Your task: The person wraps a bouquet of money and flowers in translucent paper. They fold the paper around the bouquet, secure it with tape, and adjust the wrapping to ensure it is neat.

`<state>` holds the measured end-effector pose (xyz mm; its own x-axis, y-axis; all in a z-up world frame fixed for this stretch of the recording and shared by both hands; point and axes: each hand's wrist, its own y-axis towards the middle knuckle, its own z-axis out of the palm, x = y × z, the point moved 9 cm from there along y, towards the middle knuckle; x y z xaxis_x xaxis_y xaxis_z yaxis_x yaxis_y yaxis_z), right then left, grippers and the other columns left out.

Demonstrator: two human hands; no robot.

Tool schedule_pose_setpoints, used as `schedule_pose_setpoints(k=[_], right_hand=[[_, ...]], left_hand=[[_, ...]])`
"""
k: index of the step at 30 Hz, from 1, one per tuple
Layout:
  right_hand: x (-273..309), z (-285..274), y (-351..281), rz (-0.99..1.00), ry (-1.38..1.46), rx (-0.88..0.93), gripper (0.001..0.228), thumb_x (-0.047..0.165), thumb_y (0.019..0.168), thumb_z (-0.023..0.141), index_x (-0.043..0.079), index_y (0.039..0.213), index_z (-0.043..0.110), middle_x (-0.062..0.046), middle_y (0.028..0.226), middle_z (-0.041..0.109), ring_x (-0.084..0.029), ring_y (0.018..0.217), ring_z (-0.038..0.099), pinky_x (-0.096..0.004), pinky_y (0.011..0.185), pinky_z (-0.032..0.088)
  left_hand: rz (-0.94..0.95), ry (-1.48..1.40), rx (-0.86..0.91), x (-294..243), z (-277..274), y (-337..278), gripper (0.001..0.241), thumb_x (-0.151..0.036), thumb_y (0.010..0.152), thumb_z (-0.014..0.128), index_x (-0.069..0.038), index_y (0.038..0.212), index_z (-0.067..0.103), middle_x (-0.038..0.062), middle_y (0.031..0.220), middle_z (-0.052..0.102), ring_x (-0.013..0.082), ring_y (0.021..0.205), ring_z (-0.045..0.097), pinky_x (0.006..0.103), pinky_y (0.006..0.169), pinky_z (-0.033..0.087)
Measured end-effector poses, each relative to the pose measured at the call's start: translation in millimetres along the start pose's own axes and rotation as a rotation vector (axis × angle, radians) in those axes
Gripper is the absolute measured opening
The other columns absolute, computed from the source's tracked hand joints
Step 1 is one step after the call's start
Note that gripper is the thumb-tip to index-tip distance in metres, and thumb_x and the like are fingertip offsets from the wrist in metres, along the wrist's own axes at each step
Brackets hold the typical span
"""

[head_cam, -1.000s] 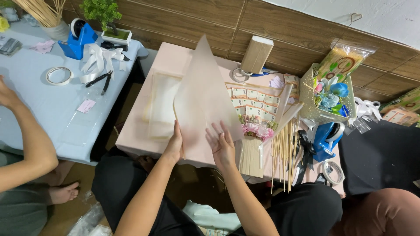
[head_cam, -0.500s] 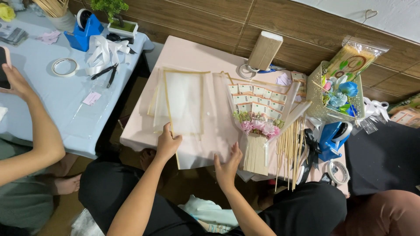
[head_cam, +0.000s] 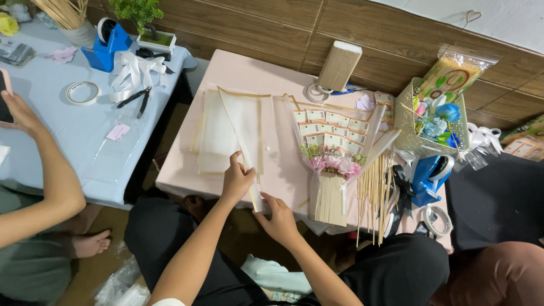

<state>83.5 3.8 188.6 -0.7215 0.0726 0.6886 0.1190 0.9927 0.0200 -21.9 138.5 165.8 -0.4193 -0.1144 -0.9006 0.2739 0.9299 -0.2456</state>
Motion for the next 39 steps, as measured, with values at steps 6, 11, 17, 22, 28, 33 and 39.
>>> schedule_pose_setpoints(k=[6, 11, 17, 22, 28, 33, 39], right_hand=[[-70.9, 11.9, 14.1, 0.333, 0.517, -0.126, 0.028, 0.018, 0.104, 0.052, 0.006, 0.119, 0.073, -0.015, 0.106, 0.076, -0.03, 0.11, 0.07, -0.042, 0.094, 0.057], [-98.9, 18.1, 16.4, 0.516, 0.651, -0.242, 0.033, 0.024, 0.107, 0.046, 0.008, 0.114, 0.075, -0.016, 0.1, 0.069, -0.025, 0.101, 0.06, -0.042, 0.09, 0.05], [-54.1, -3.5, 11.4, 0.596, 0.747, -0.239, 0.037, 0.023, 0.108, 0.04, 0.004, 0.115, 0.071, -0.011, 0.093, 0.058, -0.023, 0.092, 0.055, -0.037, 0.081, 0.05], [-96.3, -6.1, 21.3, 0.462, 0.225, -0.251, 0.024, 0.024, 0.102, 0.059, 0.01, 0.115, 0.072, -0.017, 0.093, 0.072, -0.033, 0.091, 0.072, -0.041, 0.076, 0.059], [-127.8, -1.1, 24.2, 0.434, 0.244, -0.318, 0.021, 0.022, 0.096, 0.065, 0.011, 0.113, 0.072, -0.012, 0.101, 0.077, -0.035, 0.1, 0.073, -0.047, 0.082, 0.059], [-131.8, -5.6, 24.0, 0.451, 0.34, -0.306, 0.028, 0.02, 0.094, 0.068, 0.01, 0.121, 0.068, -0.014, 0.098, 0.078, -0.034, 0.095, 0.074, -0.047, 0.079, 0.061], [-122.2, -8.4, 19.1, 0.451, 0.375, -0.31, 0.033, 0.019, 0.094, 0.069, 0.01, 0.126, 0.062, -0.015, 0.096, 0.079, -0.033, 0.092, 0.075, -0.045, 0.076, 0.061]], left_hand=[[0.063, -0.006, 0.078, 5.4, 39.8, 27.3, 0.091, -0.059, 0.087, 0.072, -0.008, 0.153, 0.035, 0.013, 0.108, 0.071, 0.0288, 0.104, 0.072, 0.0419, 0.088, 0.059], [0.356, 0.36, -0.025, -11.3, 52.8, 25.8, 0.068, -0.047, 0.099, 0.06, -0.007, 0.151, 0.042, 0.023, 0.136, 0.042, 0.0478, 0.13, 0.046, 0.0625, 0.1, 0.048], [0.272, 0.499, 0.095, -12.4, 66.3, 17.6, 0.094, -0.052, 0.094, 0.065, -0.012, 0.163, 0.016, 0.028, 0.161, 0.01, 0.0523, 0.149, 0.015, 0.0803, 0.111, 0.018], [0.266, 0.532, 0.099, -9.8, 70.3, 22.7, 0.097, -0.054, 0.095, 0.063, -0.01, 0.164, 0.011, 0.031, 0.163, 0.008, 0.0526, 0.151, 0.014, 0.0781, 0.114, 0.015], [0.319, 0.394, 0.052, -17.4, 66.7, 42.5, 0.098, -0.043, 0.098, 0.064, -0.006, 0.163, 0.002, 0.037, 0.162, 0.008, 0.0552, 0.15, 0.015, 0.0764, 0.115, 0.016], [0.471, 0.578, -0.106, -62.8, 27.3, 97.3, 0.048, -0.013, 0.104, 0.051, -0.019, 0.151, 0.047, 0.012, 0.161, 0.029, 0.0444, 0.132, 0.045, 0.0615, 0.101, 0.048], [0.534, 1.052, 0.263, -49.8, 58.5, 210.4, 0.023, -0.033, 0.099, 0.058, -0.036, 0.119, 0.069, -0.015, 0.15, 0.045, 0.0263, 0.121, 0.047, 0.0452, 0.09, 0.052]])
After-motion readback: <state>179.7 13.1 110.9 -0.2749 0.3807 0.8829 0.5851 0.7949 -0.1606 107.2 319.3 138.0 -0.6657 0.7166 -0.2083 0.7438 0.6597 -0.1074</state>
